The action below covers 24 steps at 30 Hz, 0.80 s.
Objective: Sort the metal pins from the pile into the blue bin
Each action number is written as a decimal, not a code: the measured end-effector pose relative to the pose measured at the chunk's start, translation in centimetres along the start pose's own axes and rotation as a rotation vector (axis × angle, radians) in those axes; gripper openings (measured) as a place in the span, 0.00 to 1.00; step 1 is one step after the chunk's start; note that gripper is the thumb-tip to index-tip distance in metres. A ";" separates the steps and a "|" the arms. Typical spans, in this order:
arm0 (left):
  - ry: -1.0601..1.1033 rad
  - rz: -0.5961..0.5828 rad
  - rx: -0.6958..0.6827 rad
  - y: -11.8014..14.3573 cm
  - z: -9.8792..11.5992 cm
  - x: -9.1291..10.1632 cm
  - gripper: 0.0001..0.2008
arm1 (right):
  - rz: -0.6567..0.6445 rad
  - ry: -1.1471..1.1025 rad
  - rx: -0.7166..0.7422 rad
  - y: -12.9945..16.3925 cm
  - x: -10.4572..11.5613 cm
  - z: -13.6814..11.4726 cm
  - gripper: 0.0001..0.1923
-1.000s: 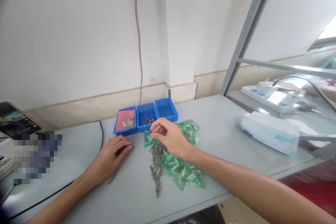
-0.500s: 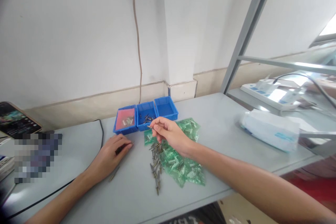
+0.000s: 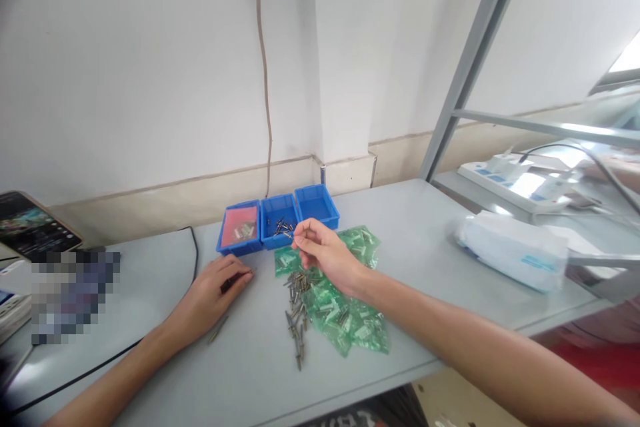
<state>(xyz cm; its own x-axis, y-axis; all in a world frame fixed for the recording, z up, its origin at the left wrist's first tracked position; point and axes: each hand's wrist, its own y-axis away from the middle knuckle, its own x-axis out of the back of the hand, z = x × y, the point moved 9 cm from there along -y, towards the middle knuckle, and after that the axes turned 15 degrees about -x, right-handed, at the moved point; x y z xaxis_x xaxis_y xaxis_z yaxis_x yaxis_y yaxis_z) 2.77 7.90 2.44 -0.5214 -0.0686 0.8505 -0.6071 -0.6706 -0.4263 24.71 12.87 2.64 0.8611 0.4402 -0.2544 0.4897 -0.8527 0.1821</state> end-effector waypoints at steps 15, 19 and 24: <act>-0.020 -0.001 0.010 -0.1 0.1 0.2 0.14 | 0.269 0.707 0.340 0.6 0.0 -2.2 0.20; -0.026 0.012 -0.024 -0.2 0.4 0.3 0.14 | 0.273 0.832 0.409 1.2 -1.0 -2.9 0.18; -0.068 0.051 -0.167 -0.5 2.4 0.7 0.12 | -0.064 1.019 0.583 3.4 -5.6 -2.6 0.14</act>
<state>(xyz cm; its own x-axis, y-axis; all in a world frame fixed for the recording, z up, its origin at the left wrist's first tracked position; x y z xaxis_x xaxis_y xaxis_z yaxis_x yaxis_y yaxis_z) 4.10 6.42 3.98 -0.5159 -0.1528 0.8429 -0.6752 -0.5330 -0.5099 21.90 8.24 7.15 0.6782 0.2832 0.6781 0.6268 -0.7046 -0.3327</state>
